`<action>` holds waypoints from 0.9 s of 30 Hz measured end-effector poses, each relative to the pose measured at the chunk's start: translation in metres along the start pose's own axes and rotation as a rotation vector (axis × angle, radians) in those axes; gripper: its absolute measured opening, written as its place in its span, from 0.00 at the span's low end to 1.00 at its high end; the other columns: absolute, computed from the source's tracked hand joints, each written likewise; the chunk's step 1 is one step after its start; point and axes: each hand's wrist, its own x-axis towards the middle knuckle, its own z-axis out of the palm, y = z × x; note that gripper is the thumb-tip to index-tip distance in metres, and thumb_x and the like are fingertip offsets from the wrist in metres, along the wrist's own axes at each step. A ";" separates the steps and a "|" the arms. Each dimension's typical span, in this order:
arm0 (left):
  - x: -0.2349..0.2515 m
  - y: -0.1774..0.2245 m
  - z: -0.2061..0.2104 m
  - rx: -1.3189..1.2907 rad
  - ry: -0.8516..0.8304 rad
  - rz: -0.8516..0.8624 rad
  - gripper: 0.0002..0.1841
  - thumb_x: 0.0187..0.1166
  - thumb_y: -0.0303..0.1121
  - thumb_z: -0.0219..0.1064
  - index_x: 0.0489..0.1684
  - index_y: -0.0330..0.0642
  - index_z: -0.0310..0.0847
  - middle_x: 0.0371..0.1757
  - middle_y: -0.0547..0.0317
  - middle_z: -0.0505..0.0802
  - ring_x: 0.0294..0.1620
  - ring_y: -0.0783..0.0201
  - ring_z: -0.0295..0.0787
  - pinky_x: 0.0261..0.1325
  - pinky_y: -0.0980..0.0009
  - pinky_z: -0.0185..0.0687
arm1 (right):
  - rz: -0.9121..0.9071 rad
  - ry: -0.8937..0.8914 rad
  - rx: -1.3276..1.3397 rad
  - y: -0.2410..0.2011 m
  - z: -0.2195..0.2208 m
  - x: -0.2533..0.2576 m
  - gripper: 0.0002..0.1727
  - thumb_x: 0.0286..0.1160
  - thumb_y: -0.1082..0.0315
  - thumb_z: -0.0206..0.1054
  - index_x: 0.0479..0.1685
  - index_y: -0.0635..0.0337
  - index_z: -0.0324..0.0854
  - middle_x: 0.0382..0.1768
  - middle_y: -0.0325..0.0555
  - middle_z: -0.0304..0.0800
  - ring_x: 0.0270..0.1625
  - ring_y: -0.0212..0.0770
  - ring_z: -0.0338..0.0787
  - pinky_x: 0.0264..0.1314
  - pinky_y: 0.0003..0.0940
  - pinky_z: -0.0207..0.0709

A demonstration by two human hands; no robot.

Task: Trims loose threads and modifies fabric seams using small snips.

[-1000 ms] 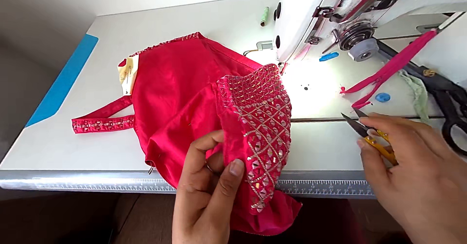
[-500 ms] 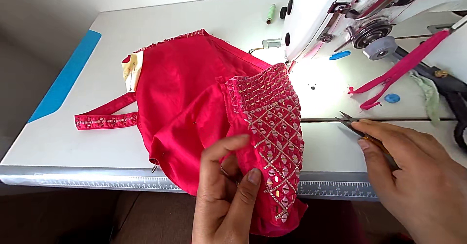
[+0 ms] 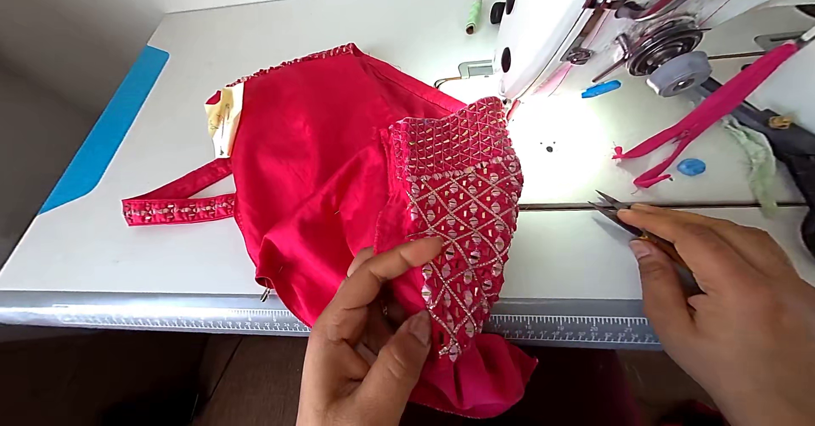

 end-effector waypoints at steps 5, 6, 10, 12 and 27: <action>0.002 0.000 -0.005 -0.073 -0.029 -0.032 0.22 0.82 0.31 0.60 0.74 0.40 0.81 0.65 0.54 0.88 0.60 0.67 0.88 0.64 0.71 0.86 | -0.002 0.014 0.000 0.000 0.000 0.000 0.21 0.88 0.64 0.52 0.64 0.65 0.86 0.63 0.63 0.90 0.63 0.64 0.87 0.63 0.59 0.74; 0.003 0.000 -0.005 -0.086 -0.037 -0.034 0.22 0.83 0.33 0.61 0.75 0.40 0.81 0.65 0.54 0.88 0.61 0.68 0.88 0.65 0.71 0.85 | -0.005 0.017 0.000 0.000 0.001 0.000 0.21 0.88 0.64 0.52 0.64 0.65 0.87 0.62 0.63 0.90 0.63 0.64 0.87 0.63 0.58 0.74; 0.003 0.001 -0.001 -0.118 -0.024 -0.045 0.25 0.76 0.27 0.70 0.75 0.39 0.79 0.65 0.54 0.88 0.59 0.67 0.90 0.63 0.69 0.89 | -0.007 0.011 0.011 0.000 0.001 0.000 0.21 0.88 0.65 0.52 0.64 0.66 0.86 0.63 0.64 0.89 0.64 0.64 0.86 0.64 0.59 0.74; 0.002 0.002 0.004 -0.112 -0.021 -0.055 0.28 0.72 0.20 0.70 0.76 0.39 0.77 0.67 0.54 0.87 0.62 0.65 0.89 0.66 0.67 0.88 | 0.003 0.015 0.011 0.000 0.001 0.001 0.21 0.87 0.64 0.53 0.65 0.66 0.86 0.68 0.66 0.86 0.66 0.65 0.85 0.65 0.60 0.74; -0.013 -0.007 0.028 -0.066 -0.133 -0.087 0.24 0.74 0.11 0.59 0.72 0.25 0.79 0.67 0.47 0.88 0.65 0.66 0.87 0.68 0.68 0.86 | 0.214 -0.076 0.136 -0.001 -0.026 -0.005 0.24 0.82 0.60 0.63 0.67 0.71 0.82 0.37 0.55 0.81 0.34 0.42 0.77 0.34 0.36 0.70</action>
